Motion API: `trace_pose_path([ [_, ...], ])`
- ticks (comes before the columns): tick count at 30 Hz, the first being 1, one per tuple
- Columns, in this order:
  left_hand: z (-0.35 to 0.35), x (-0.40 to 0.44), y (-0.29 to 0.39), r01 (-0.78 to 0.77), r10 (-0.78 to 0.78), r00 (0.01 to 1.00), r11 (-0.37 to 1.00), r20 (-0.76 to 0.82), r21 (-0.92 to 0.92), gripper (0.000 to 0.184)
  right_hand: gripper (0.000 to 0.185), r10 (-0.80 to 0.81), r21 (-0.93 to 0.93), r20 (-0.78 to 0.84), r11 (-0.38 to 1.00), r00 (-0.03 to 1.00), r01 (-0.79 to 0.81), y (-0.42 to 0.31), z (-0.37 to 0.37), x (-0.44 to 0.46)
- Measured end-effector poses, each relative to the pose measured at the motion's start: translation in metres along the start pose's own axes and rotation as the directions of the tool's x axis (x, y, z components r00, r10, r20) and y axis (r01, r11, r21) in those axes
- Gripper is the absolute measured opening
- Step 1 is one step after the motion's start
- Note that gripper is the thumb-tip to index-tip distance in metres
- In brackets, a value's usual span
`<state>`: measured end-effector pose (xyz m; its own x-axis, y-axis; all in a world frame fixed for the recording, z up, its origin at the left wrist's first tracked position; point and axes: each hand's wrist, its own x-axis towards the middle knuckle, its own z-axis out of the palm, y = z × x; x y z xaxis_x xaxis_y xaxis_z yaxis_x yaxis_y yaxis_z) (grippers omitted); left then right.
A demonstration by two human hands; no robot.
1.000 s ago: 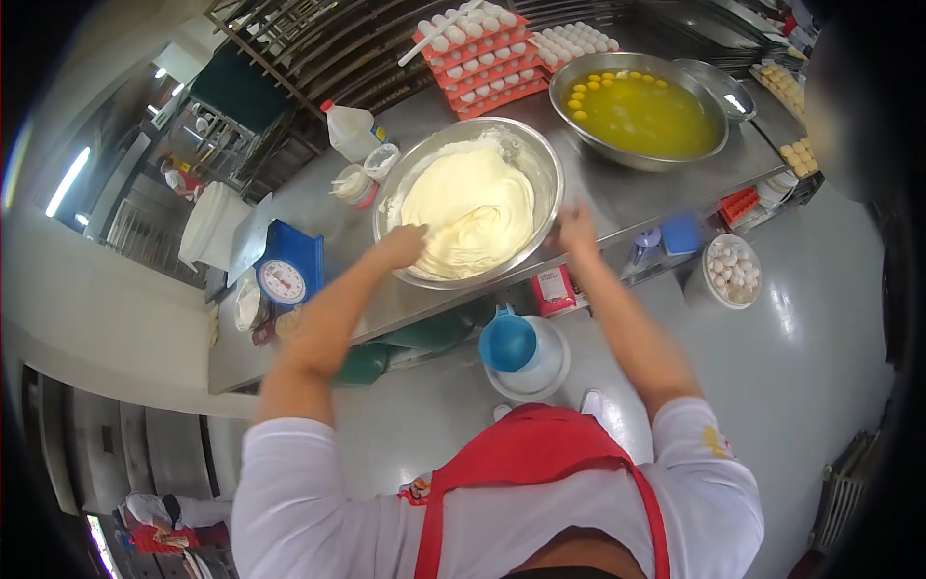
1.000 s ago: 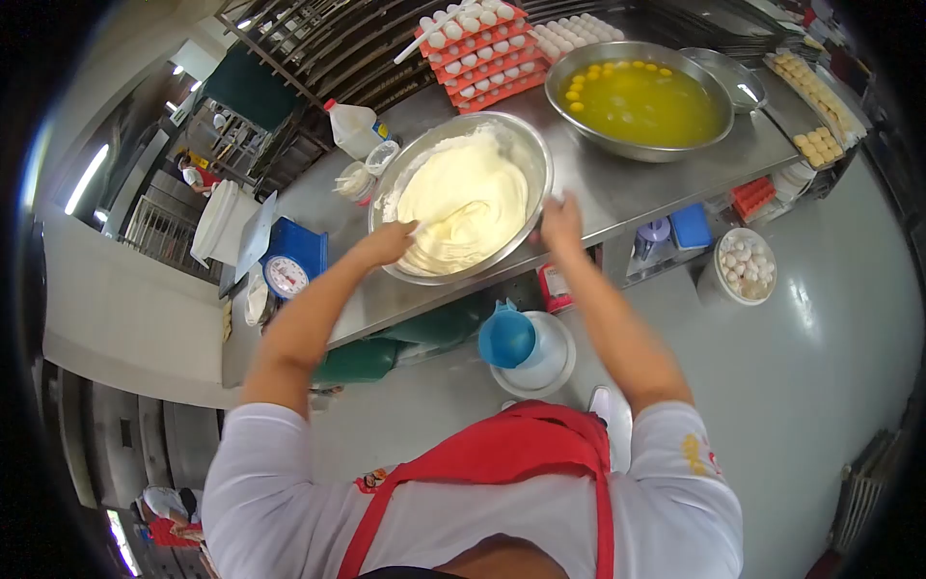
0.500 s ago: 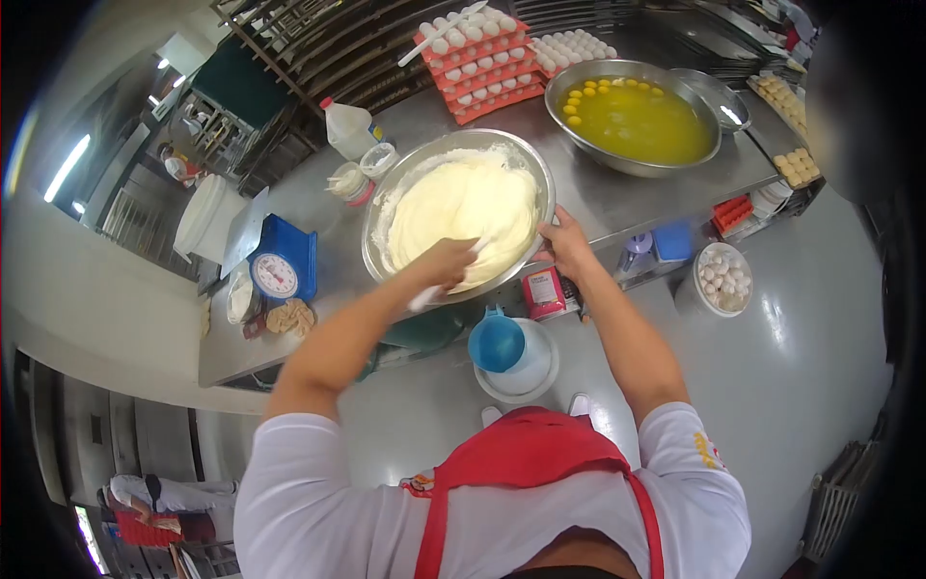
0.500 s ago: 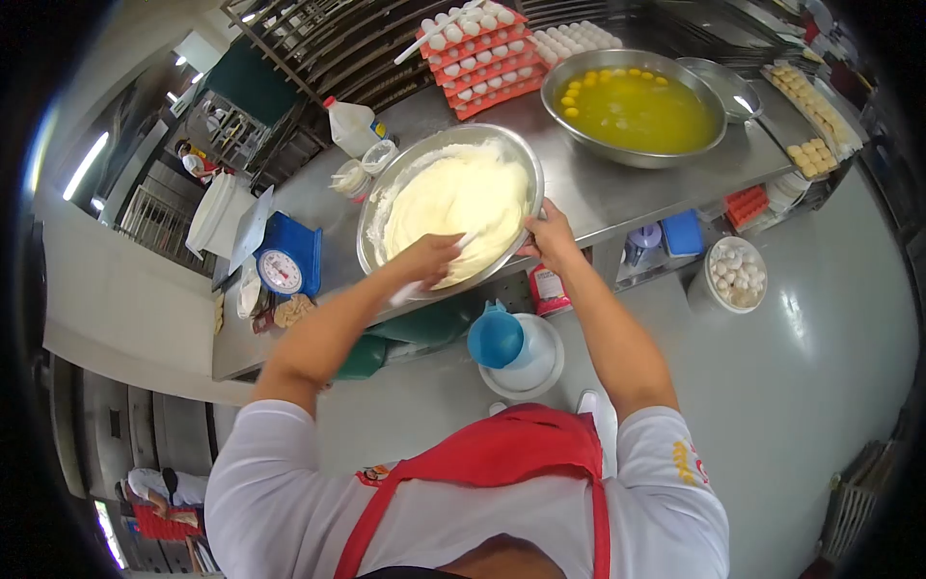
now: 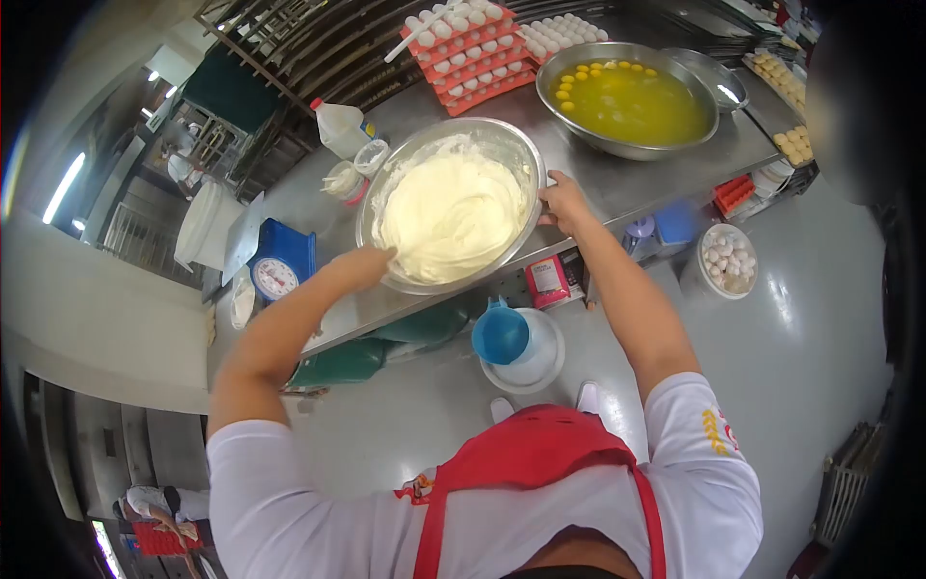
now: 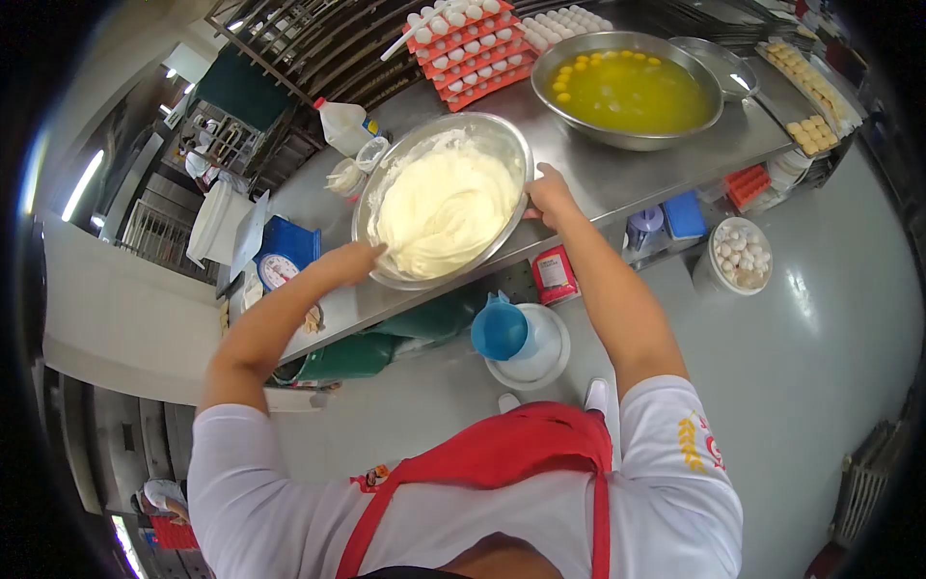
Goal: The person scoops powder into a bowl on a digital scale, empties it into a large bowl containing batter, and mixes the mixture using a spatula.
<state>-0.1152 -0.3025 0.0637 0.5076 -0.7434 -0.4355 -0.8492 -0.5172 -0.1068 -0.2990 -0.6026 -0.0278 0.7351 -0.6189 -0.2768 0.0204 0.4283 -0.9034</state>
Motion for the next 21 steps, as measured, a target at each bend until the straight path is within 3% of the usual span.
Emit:
trace_pose_path([
  [2,0.008,-0.012,-0.019,-0.349,0.348,0.937,0.937,0.031,0.026,0.045,0.054,0.071,-0.048,0.075,0.997,0.995,-0.068,0.0,0.001,-0.004],
  [3,0.004,-0.017,-0.008,-0.341,0.34,0.94,0.94,0.036,0.016,0.045,0.055,0.041,-0.05,0.098,0.998,0.994,-0.037,0.003,0.001,-0.008],
  [5,-0.014,-0.022,0.034,-0.112,0.176,0.968,0.94,0.177,-0.322,0.045,0.056,0.013,-0.052,0.116,0.999,0.993,-0.007,0.011,0.002,-0.02],
  [6,-0.009,-0.014,0.047,-0.114,0.177,0.968,0.94,0.176,-0.322,0.045,0.057,0.013,-0.021,0.129,1.0,0.992,-0.011,0.014,0.004,-0.026],
  [8,0.002,0.004,0.065,-0.086,0.16,0.984,0.821,0.082,-0.565,0.044,0.058,0.006,0.008,0.141,1.0,0.99,-0.008,0.016,0.007,-0.035],
  [11,0.006,0.038,0.067,-0.01,0.038,0.999,0.789,0.032,-0.614,0.044,0.053,-0.032,0.059,0.117,0.998,0.993,0.025,0.026,0.015,-0.049],
  [13,0.011,0.054,0.048,0.012,0.001,1.0,0.836,0.022,-0.548,0.044,0.04,-0.042,0.026,-0.034,0.999,0.999,0.042,0.032,0.026,-0.06],
  [14,0.03,0.069,0.023,-0.136,0.089,0.98,0.954,-0.18,-0.266,0.044,0.04,-0.039,0.026,-0.032,0.999,0.999,0.04,0.04,0.026,-0.063],
  [15,0.038,0.078,0.008,-0.219,0.228,0.912,0.974,-0.342,0.065,0.043,0.035,-0.018,0.148,0.027,0.989,0.999,0.013,0.049,0.026,-0.06],
  [16,0.014,0.056,0.02,-0.046,0.039,0.987,0.998,-0.158,-0.037,0.042,0.03,-0.006,0.263,0.09,0.965,0.996,-0.019,0.05,0.028,-0.057],
  [19,0.014,0.02,-0.019,-0.056,0.062,0.989,0.997,-0.134,0.046,0.044,0.029,-0.016,0.363,0.065,0.932,0.998,-0.009,0.056,0.031,-0.057],
  [21,0.013,0.005,-0.044,-0.28,0.283,0.959,0.958,-0.032,0.066,0.047,0.027,0.003,0.348,0.051,0.937,0.999,-0.02,0.044,0.034,-0.065],
])
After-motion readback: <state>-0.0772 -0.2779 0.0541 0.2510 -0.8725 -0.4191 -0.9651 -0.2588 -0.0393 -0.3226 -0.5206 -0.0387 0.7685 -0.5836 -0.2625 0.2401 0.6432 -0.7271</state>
